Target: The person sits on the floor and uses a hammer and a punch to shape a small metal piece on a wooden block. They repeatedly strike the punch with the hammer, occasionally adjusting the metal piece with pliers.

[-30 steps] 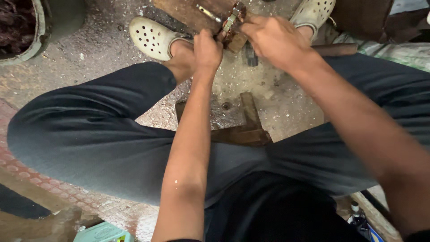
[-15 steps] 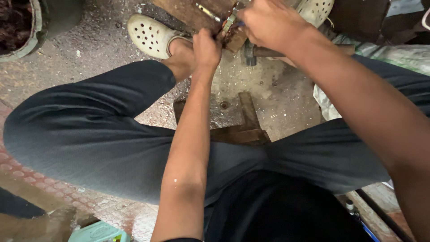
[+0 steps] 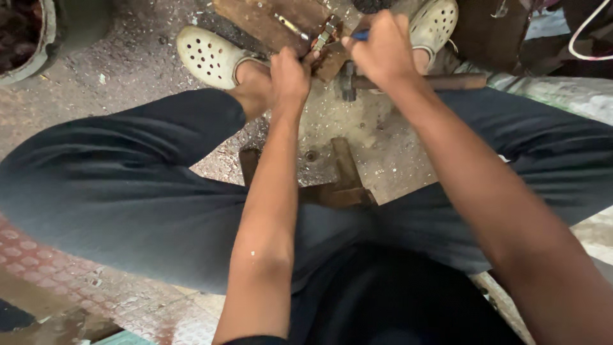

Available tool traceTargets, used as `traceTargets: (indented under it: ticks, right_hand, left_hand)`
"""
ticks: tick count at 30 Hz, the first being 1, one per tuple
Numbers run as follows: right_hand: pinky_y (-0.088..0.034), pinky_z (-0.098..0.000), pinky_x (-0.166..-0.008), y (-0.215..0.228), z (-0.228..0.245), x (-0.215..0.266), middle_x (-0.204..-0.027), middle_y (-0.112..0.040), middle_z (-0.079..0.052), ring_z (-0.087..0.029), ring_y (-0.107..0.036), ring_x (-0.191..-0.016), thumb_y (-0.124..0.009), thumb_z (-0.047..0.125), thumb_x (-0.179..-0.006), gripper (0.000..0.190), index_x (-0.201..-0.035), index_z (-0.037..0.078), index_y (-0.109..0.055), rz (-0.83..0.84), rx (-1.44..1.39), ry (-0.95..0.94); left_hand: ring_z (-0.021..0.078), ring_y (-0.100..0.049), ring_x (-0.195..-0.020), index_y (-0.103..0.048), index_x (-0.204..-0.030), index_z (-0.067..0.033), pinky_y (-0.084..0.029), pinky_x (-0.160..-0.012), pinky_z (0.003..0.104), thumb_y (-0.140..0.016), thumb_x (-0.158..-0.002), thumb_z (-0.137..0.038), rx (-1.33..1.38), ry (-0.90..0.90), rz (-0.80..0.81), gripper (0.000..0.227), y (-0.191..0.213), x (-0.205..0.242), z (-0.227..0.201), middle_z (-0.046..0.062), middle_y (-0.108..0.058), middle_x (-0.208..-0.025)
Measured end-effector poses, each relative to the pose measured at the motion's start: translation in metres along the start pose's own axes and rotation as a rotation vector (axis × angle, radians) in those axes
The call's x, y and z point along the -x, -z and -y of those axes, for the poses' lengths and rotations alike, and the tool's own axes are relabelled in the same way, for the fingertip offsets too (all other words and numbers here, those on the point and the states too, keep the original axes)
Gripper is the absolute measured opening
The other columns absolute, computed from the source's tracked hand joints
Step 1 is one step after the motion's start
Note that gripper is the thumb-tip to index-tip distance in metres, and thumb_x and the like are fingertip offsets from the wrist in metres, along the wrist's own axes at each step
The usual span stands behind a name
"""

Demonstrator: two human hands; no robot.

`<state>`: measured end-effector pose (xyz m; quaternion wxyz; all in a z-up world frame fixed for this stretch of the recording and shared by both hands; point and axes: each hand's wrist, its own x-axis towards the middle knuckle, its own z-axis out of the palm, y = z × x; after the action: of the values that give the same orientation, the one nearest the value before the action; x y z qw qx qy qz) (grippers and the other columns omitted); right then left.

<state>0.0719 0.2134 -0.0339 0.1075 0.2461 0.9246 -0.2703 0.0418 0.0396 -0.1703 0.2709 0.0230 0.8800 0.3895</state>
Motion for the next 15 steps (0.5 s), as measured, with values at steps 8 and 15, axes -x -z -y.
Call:
traceTargets:
  ticks: [8, 15]
  right_hand:
    - [-0.056, -0.0506, -0.079, 0.026, 0.014, 0.006, -0.098, -0.073, -0.021, -0.043, -0.069, -0.086, -0.069, 0.001, -0.082, 0.027, -0.109, 0.002, -0.074, 0.218, 0.264, 0.55]
    - [-0.055, -0.0529, -0.078, 0.023, 0.026, 0.007, -0.093, -0.071, -0.025, -0.047, -0.068, -0.084, -0.068, 0.0, -0.081, 0.019, -0.099, -0.001, -0.068, 0.226, 0.317, 0.443]
  left_hand:
    - [0.0504, -0.066, -0.091, -0.071, -0.094, 0.0017, -0.051, -0.079, 0.056, -0.08, -0.085, -0.04, 0.067, 0.026, 0.055, 0.043, 0.004, -0.001, -0.004, 0.029, -0.07, -0.092]
    - [0.0477, -0.065, -0.101, -0.074, -0.101, 0.0006, -0.05, -0.089, 0.054, -0.08, -0.089, -0.03, 0.043, -0.025, 0.09, 0.033, -0.006, -0.007, 0.009, 0.026, -0.071, -0.102]
